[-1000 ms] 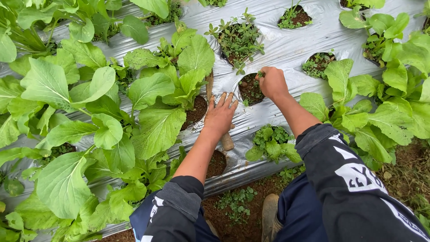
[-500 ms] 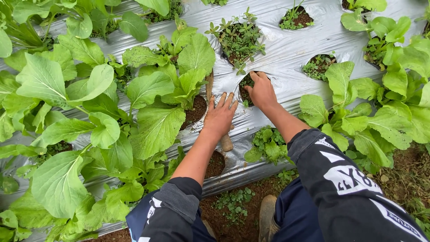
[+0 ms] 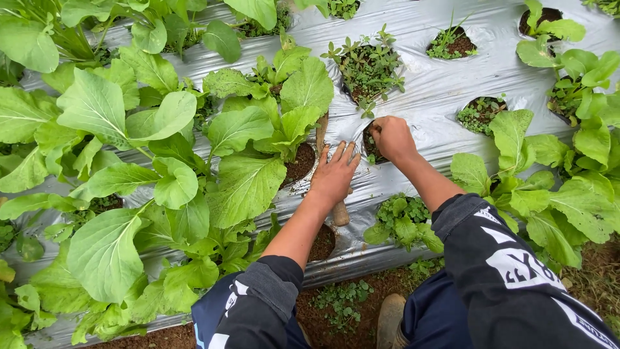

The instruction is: The person kneels in a garden bed and removes small weeds by hand from around the base of leafy green plants. A small hand hoe is visible on the plastic mulch but is not used during the clip.

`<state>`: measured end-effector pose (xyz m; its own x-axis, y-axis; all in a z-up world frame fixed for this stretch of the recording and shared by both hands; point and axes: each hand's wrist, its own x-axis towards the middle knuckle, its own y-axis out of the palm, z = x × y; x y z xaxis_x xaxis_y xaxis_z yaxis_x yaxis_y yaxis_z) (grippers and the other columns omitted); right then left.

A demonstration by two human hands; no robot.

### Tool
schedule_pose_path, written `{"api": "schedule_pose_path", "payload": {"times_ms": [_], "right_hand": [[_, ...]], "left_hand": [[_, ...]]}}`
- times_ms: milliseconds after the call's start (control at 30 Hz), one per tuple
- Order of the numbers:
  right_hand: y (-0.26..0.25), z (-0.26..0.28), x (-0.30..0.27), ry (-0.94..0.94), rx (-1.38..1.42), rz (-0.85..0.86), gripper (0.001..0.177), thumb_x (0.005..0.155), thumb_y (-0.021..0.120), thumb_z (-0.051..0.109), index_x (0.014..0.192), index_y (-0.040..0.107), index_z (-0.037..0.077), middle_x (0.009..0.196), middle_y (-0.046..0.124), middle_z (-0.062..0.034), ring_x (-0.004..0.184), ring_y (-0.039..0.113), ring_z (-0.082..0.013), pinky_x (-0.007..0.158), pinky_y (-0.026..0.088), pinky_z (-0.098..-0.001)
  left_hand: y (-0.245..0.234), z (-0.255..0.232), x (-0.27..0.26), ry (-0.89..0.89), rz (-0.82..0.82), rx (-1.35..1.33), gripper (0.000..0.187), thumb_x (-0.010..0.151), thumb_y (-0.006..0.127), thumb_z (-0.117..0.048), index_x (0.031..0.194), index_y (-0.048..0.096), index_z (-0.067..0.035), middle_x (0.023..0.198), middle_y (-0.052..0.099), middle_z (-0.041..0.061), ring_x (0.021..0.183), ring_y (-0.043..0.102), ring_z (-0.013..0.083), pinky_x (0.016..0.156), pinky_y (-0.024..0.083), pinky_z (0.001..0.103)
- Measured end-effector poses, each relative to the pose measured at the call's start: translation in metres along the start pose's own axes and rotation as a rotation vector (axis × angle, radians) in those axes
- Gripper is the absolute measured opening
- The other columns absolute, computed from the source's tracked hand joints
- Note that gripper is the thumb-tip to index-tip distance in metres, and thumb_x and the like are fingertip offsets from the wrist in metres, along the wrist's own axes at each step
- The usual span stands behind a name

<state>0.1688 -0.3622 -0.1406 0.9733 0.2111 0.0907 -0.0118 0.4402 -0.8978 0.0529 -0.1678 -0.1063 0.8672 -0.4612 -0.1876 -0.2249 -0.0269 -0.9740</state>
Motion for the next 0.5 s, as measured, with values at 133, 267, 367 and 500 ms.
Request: {"api": "schedule_pose_path", "payload": {"times_ms": [133,267,367,500], "right_hand": [[-0.014,-0.008,-0.021,-0.024,0.028,0.215,0.014,0.092,0.069,0.002,0.101,0.08,0.003,0.09,0.075,-0.0225,0.089,0.075,-0.0435,0.071,0.065,-0.0527],[-0.021,-0.028,-0.017,0.071,-0.039,0.077,0.013,0.092,0.072,0.007,0.103,0.078,0.007,0.092,0.072,-0.0145,0.088,0.076,-0.0354,0.071,0.065,-0.0471],[-0.027,-0.019,-0.016,0.051,-0.003,-0.004,0.017,0.093,0.071,0.003,0.109,0.076,0.005,0.097,0.07,-0.0155,0.094,0.075,-0.0375,0.074,0.065,-0.047],[-0.022,0.009,-0.025,-0.185,-0.03,0.073,0.042,0.098,0.065,0.006,0.139,0.067,0.013,0.139,0.059,-0.022,0.128,0.06,-0.045,0.105,0.054,-0.0537]], "left_hand": [[0.015,0.001,0.007,-0.003,-0.008,0.012,0.098,0.076,0.09,-0.034,0.156,0.038,-0.012,0.167,0.025,0.015,0.156,0.021,0.0339,0.124,0.018,0.062],[0.02,-0.002,0.01,-0.017,-0.021,0.003,0.097,0.075,0.091,-0.032,0.155,0.04,-0.013,0.166,0.027,0.015,0.156,0.022,0.0334,0.124,0.018,0.062],[0.014,-0.006,0.008,-0.036,-0.015,0.003,0.098,0.074,0.092,-0.031,0.155,0.04,-0.013,0.167,0.026,0.015,0.156,0.021,0.0335,0.123,0.015,0.065],[0.0,-0.007,0.001,-0.07,-0.004,-0.004,0.097,0.075,0.091,-0.03,0.156,0.038,-0.016,0.168,0.025,0.012,0.157,0.018,0.031,0.118,0.009,0.076]]}}
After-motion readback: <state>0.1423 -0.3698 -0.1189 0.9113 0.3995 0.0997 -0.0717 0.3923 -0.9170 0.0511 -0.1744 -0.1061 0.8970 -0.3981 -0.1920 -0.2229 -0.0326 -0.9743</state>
